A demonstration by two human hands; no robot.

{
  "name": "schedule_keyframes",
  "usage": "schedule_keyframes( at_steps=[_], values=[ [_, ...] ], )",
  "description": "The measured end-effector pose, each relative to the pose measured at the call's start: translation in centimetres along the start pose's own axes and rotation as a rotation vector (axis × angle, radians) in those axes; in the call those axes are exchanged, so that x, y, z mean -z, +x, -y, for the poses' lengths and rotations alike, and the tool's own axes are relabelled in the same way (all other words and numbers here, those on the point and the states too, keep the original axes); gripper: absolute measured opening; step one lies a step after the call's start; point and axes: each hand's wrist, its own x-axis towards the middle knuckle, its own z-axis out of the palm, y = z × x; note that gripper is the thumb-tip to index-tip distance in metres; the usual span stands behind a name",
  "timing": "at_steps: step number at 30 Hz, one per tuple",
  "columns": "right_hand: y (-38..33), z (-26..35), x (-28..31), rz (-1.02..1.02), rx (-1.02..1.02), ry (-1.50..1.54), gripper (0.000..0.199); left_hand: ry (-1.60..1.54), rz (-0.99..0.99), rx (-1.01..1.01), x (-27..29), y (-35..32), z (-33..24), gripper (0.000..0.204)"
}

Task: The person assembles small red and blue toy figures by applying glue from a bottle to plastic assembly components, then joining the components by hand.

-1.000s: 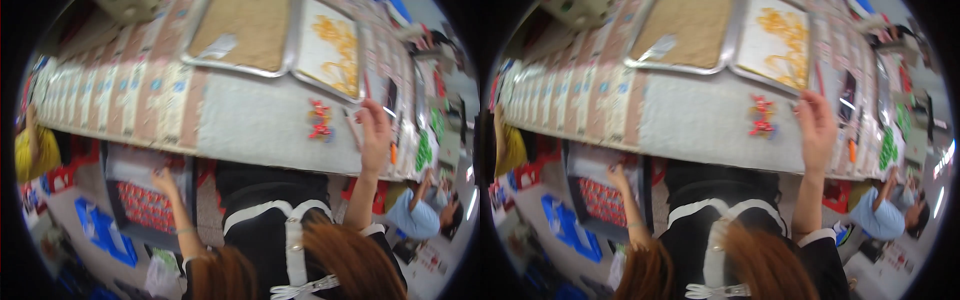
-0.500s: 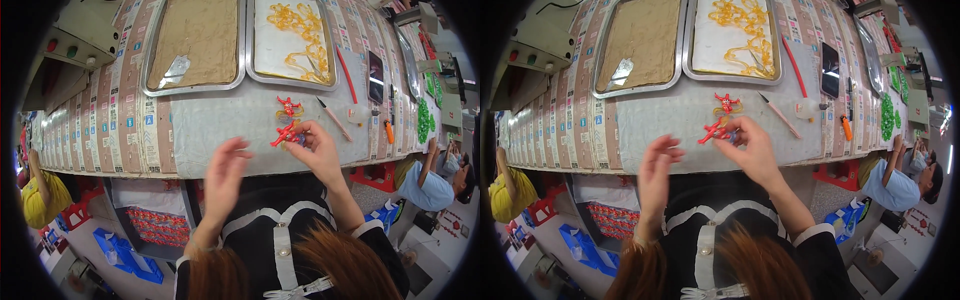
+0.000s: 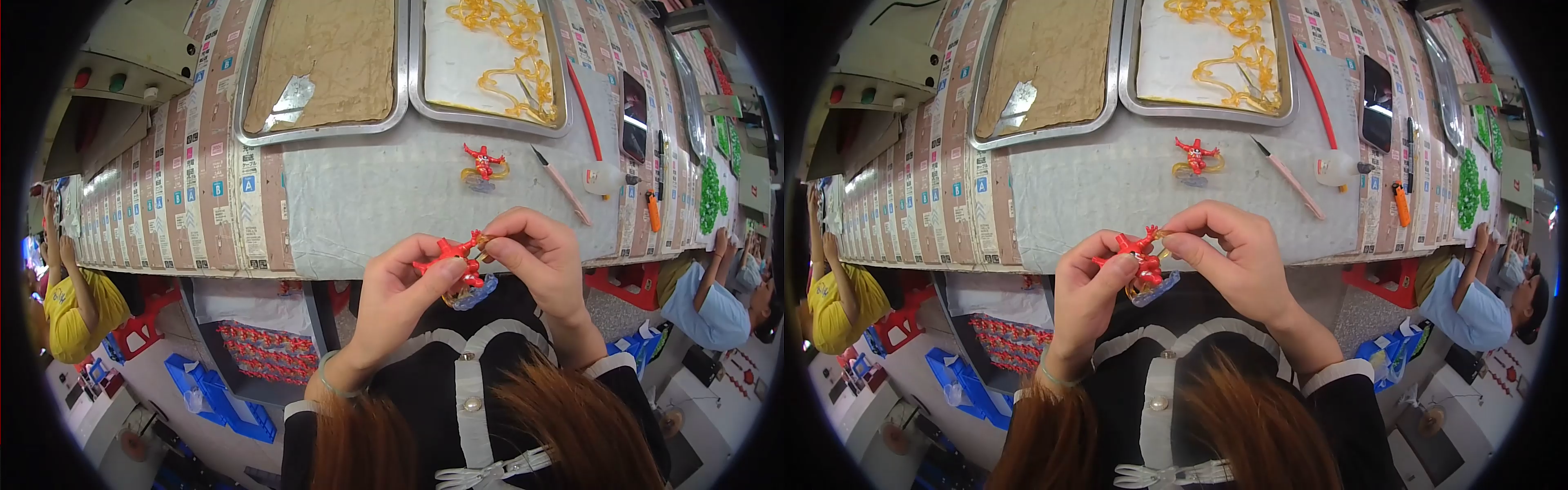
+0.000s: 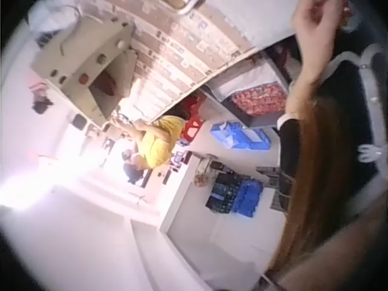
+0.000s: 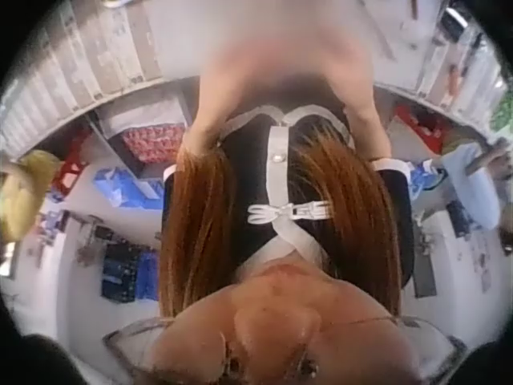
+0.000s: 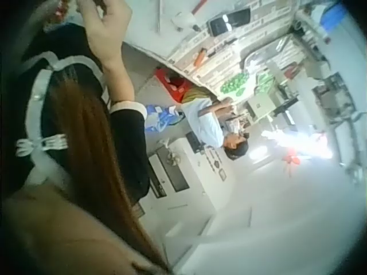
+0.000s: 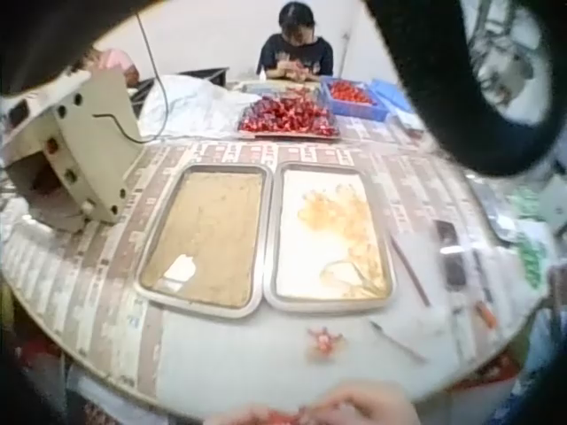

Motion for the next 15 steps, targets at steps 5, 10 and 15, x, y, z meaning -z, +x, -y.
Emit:
schedule_keyframes(
  at_steps=[5, 10, 15],
  values=[
    [-0.4, 0.5, -0.6, -0.049, -0.094, 0.198, 0.007, 0.041, -0.038, 0.019, -0.4, -0.1, -0.4, 0.013],
    [-0.3, 0.0, -1.0, -0.145, 0.349, -0.254, 0.01, -0.044, 0.017, -0.013, 0.1, 0.4, 0.5, 0.03],
    [0.3, -0.9, -0.9, -0.053, 0.83, -0.533, 0.019, -0.526, 0.213, 0.149, 1.3, 0.9, 1.1, 0.049]
  ],
)
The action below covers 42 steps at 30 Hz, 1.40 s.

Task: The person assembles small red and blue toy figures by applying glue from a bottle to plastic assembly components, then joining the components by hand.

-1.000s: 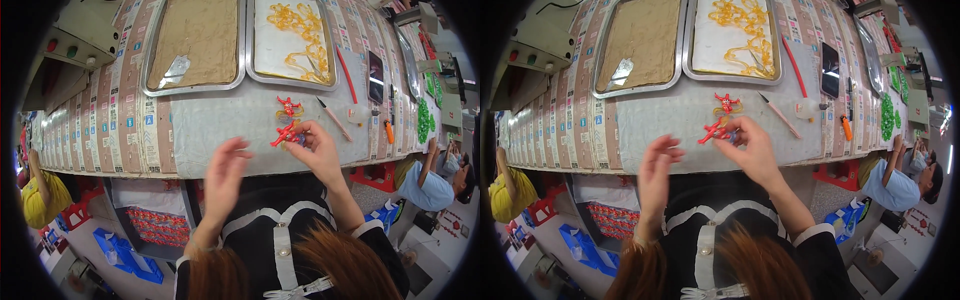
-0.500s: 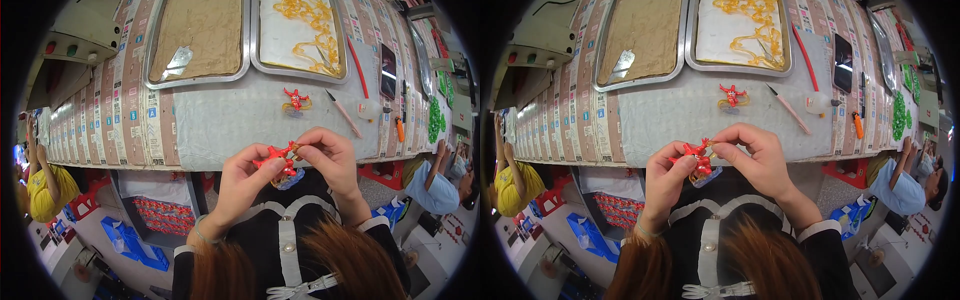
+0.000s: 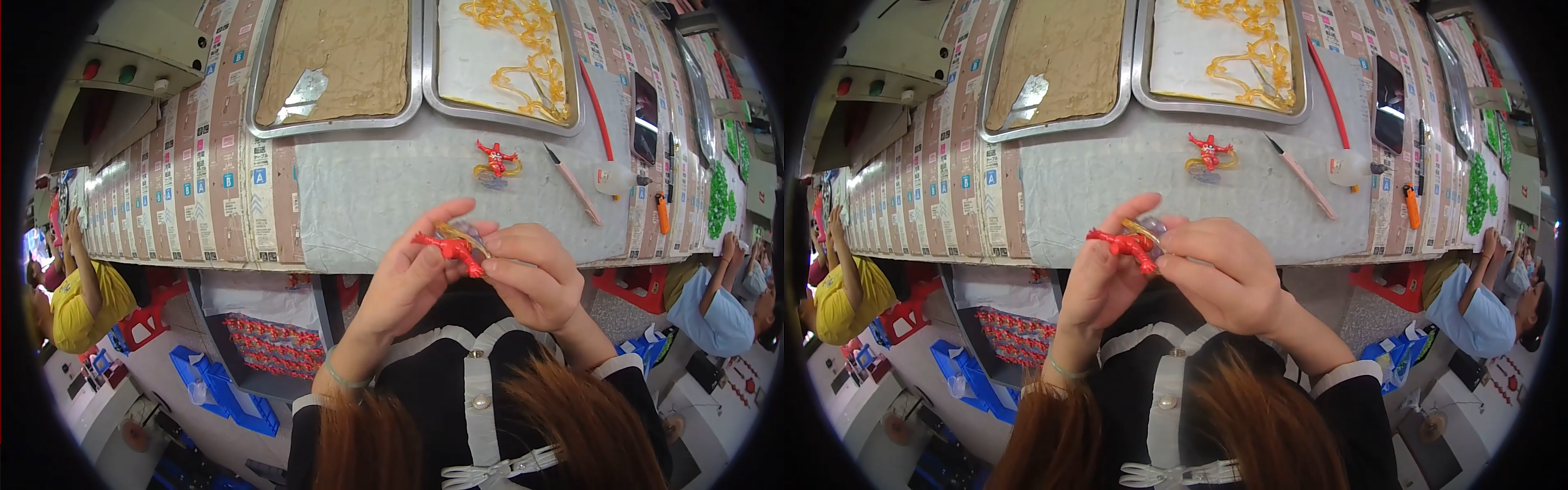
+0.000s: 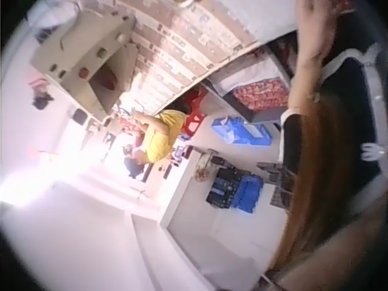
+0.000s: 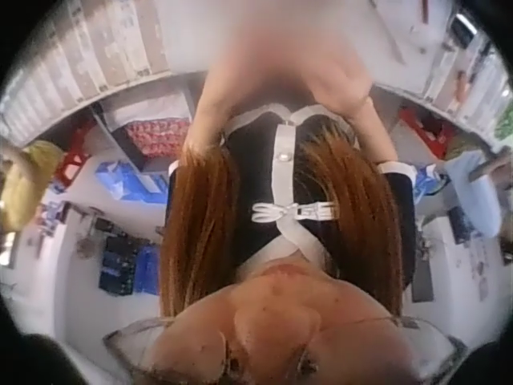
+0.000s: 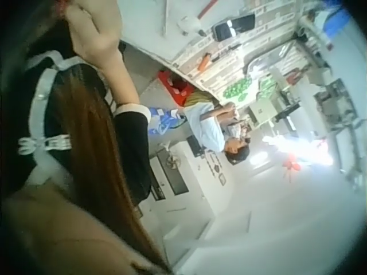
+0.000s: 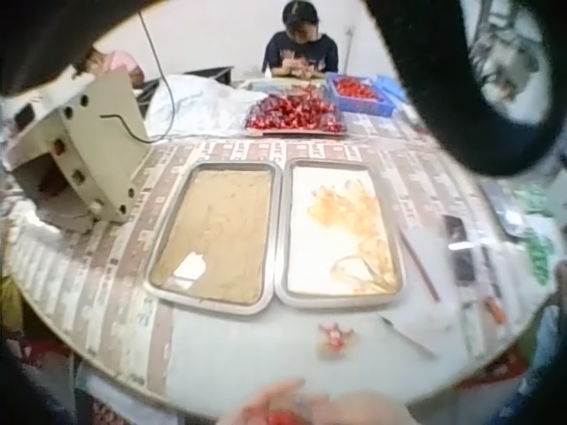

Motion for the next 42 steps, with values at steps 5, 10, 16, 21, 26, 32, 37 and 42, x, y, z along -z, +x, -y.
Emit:
schedule_keyframes(
  at_steps=[5, 10, 16, 21, 26, 32, 37, 42],
  values=[
    [-0.6, -0.1, 0.2, 0.061, 0.017, -0.08, 0.028, 0.334, 0.155, -0.299, 0.4, 0.0, -0.4, 0.06],
    [-0.7, 0.1, -0.2, 0.006, 0.011, -0.047, 0.028, 0.36, 0.201, -0.351, 0.0, 0.0, -0.2, 0.063],
    [-0.6, 0.4, -0.5, -0.023, 0.012, -0.023, 0.03, 0.309, 0.243, -0.345, 0.1, 0.1, -0.2, 0.064],
    [-0.1, 0.7, -0.8, -0.069, 0.0, -0.031, 0.031, 0.281, 0.221, -0.31, -0.2, -0.1, -0.4, 0.062],
    [0.5, 0.6, -0.9, 0.057, 0.043, -0.144, 0.035, 0.602, 0.114, -0.368, -0.6, -1.1, -0.5, 0.055],
    [0.2, 1.3, -2.4, 0.141, -0.134, -0.016, 0.034, 0.966, -0.173, -0.552, 1.9, -4.9, -1.9, 0.041],
    [0.3, 0.6, -2.7, 0.062, -0.28, 0.093, 0.034, 0.632, -1.213, -1.105, 11.8, -14.7, -6.7, 0.018],
    [1.2, -0.3, -1.9, 0.087, -0.346, 0.108, 0.03, 0.576, -1.436, -0.677, 26.8, -22.4, -5.6, 0.026]
  ],
)
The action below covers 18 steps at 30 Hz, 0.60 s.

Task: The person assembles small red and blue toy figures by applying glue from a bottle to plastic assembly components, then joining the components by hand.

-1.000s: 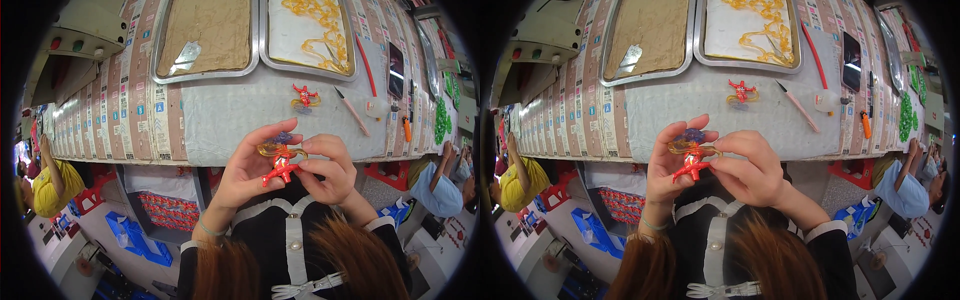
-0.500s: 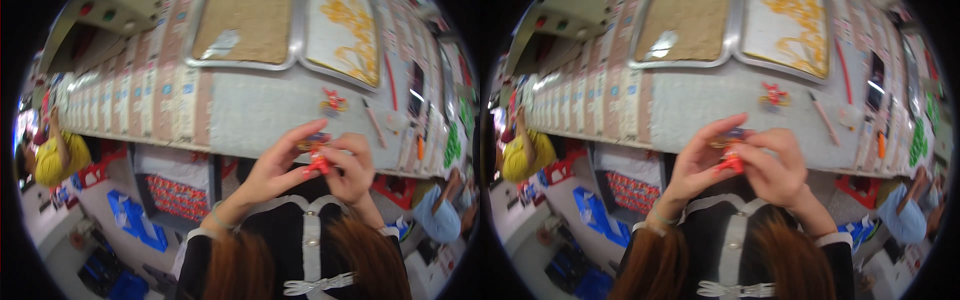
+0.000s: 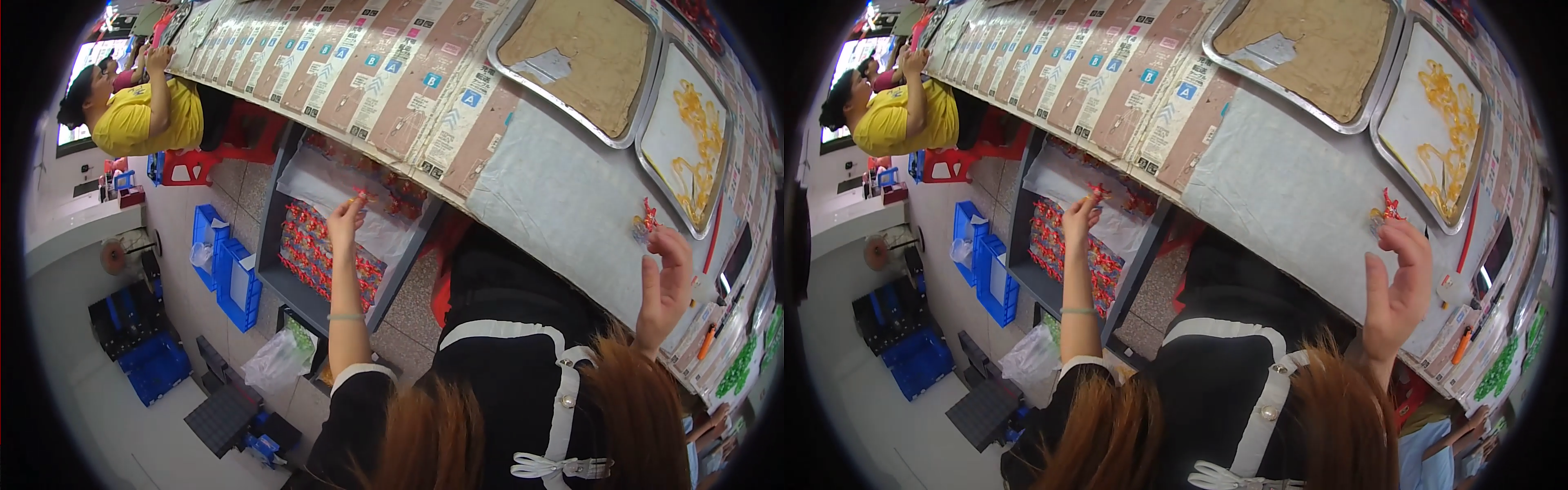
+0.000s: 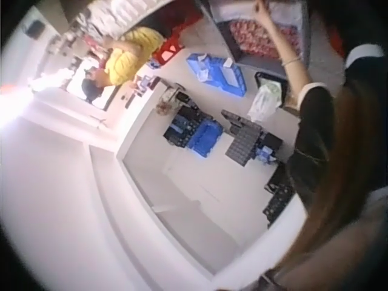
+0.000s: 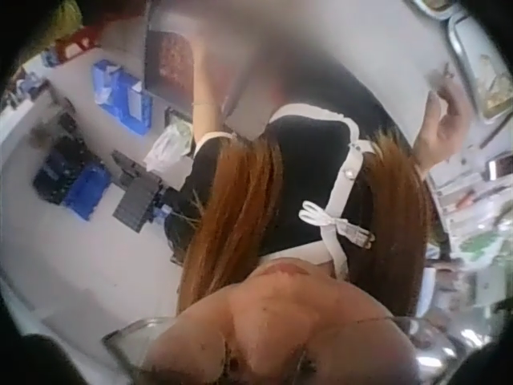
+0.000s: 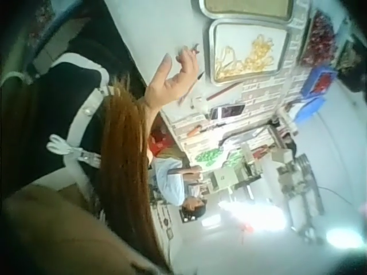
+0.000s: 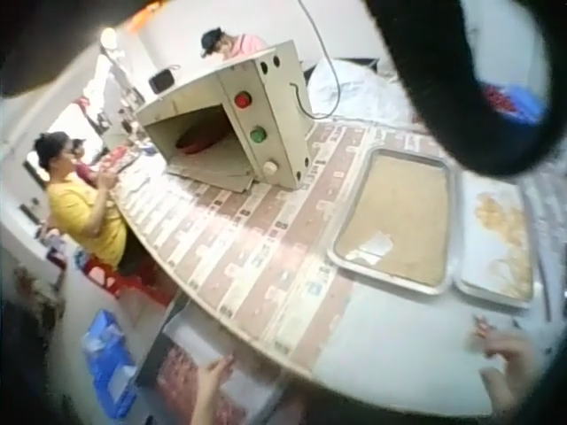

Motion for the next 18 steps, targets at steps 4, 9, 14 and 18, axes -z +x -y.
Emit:
schedule_keyframes(
  at_steps=[4, 9, 14, 18],
  values=[
    [0.0, 0.2, 1.5, -0.101, -0.049, -0.016, 0.026, 0.277, 0.025, 0.041, -2.1, 3.8, 5.0, 0.029],
    [0.5, -2.3, 3.4, -0.316, -0.197, -0.084, 0.022, 0.506, -0.011, -0.13, 0.3, 7.2, 9.7, 0.029],
    [1.1, -3.0, 4.9, -0.014, -0.322, -0.607, 0.031, 0.544, -0.484, -0.509, -3.6, 2.8, 2.7, 0.03],
    [1.1, -4.4, 2.9, 0.015, -0.192, -0.651, 0.035, 0.126, -0.363, -0.541, -9.5, -6.0, -7.4, 0.025]
  ],
)
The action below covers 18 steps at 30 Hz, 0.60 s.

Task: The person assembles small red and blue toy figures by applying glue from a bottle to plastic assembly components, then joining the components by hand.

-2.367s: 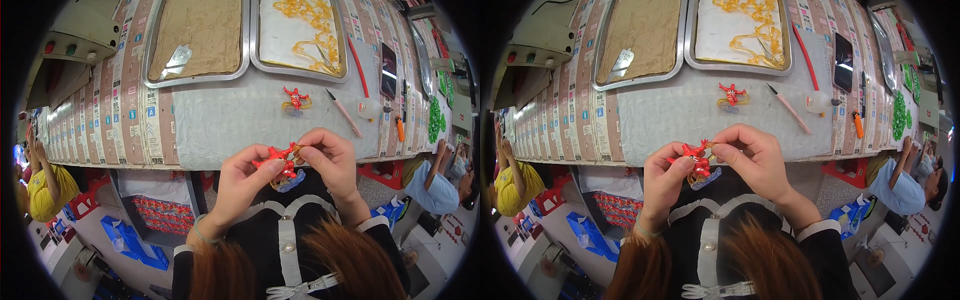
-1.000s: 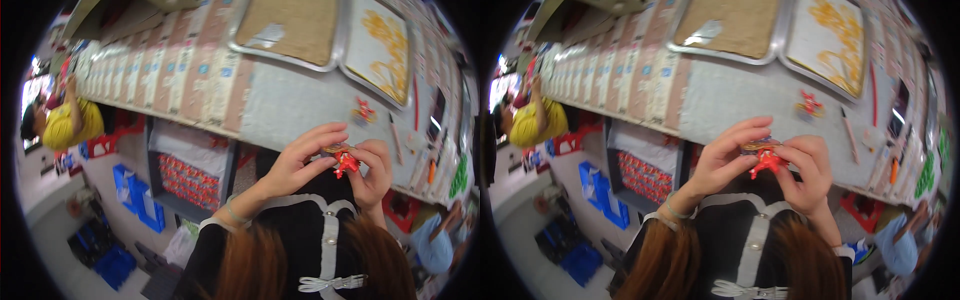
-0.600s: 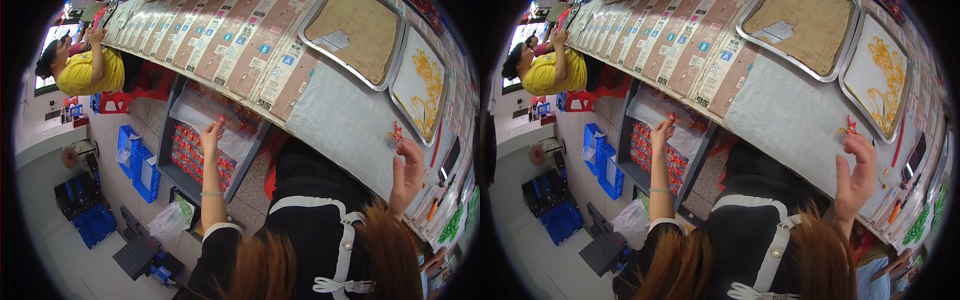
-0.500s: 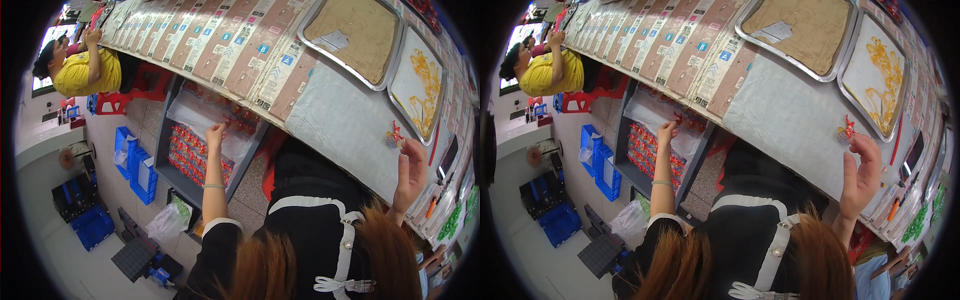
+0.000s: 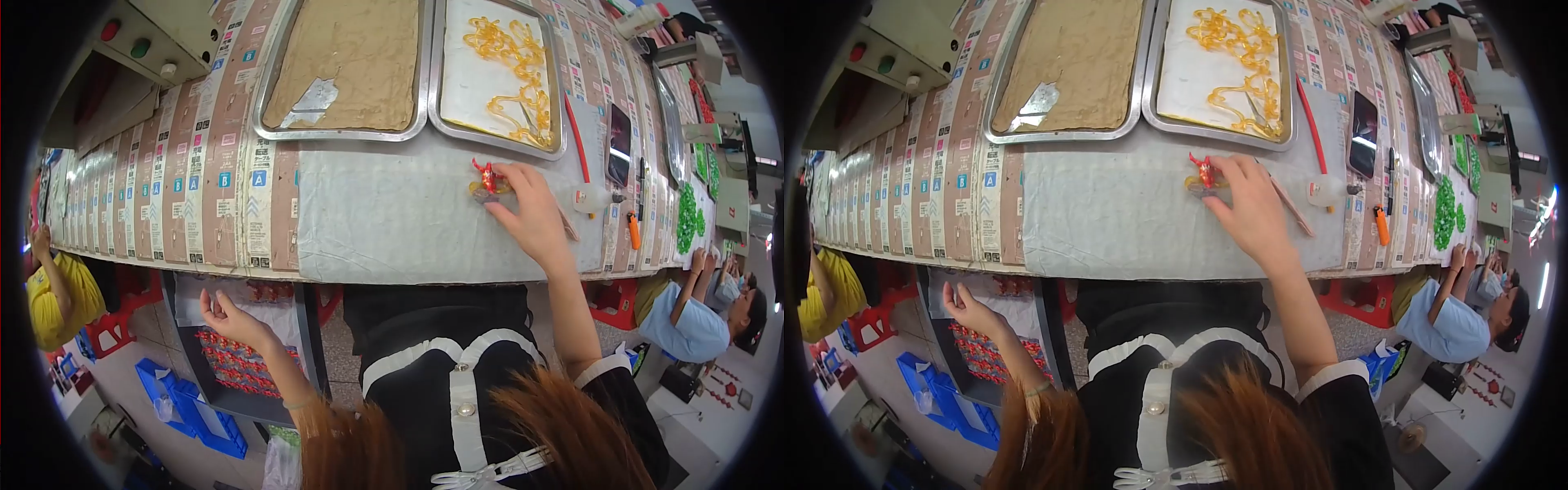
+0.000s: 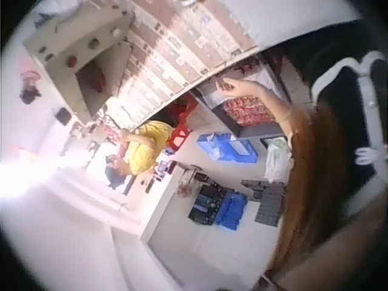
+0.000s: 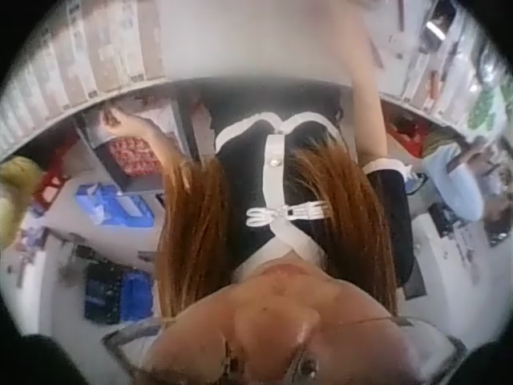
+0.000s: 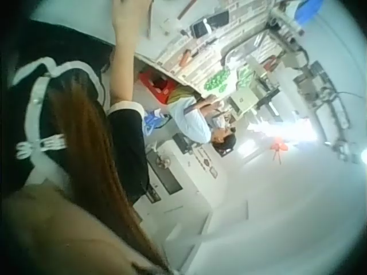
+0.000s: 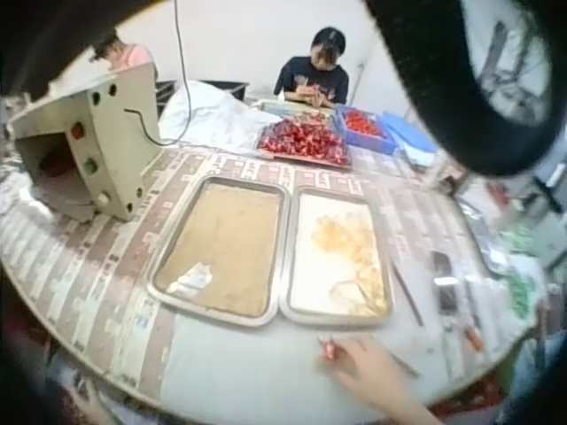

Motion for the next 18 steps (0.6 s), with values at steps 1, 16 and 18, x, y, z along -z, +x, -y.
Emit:
schedule_keyframes(
  at_steps=[1, 16, 18],
  values=[
    [0.1, -0.3, -0.3, 0.033, -0.03, 0.068, 0.037, -0.151, 0.043, -0.024, -0.9, -1.2, -2.8, 0.023],
    [-2.6, 4.0, 0.8, 0.127, -0.126, 1.007, 0.027, -0.751, 1.513, 0.676, -6.2, -13.4, -15.8, 0.022],
    [-2.6, 3.8, 1.1, 0.182, -0.238, 1.093, 0.021, -0.785, 1.497, 0.654, -5.9, -13.6, -16.2, 0.022]
  ],
)
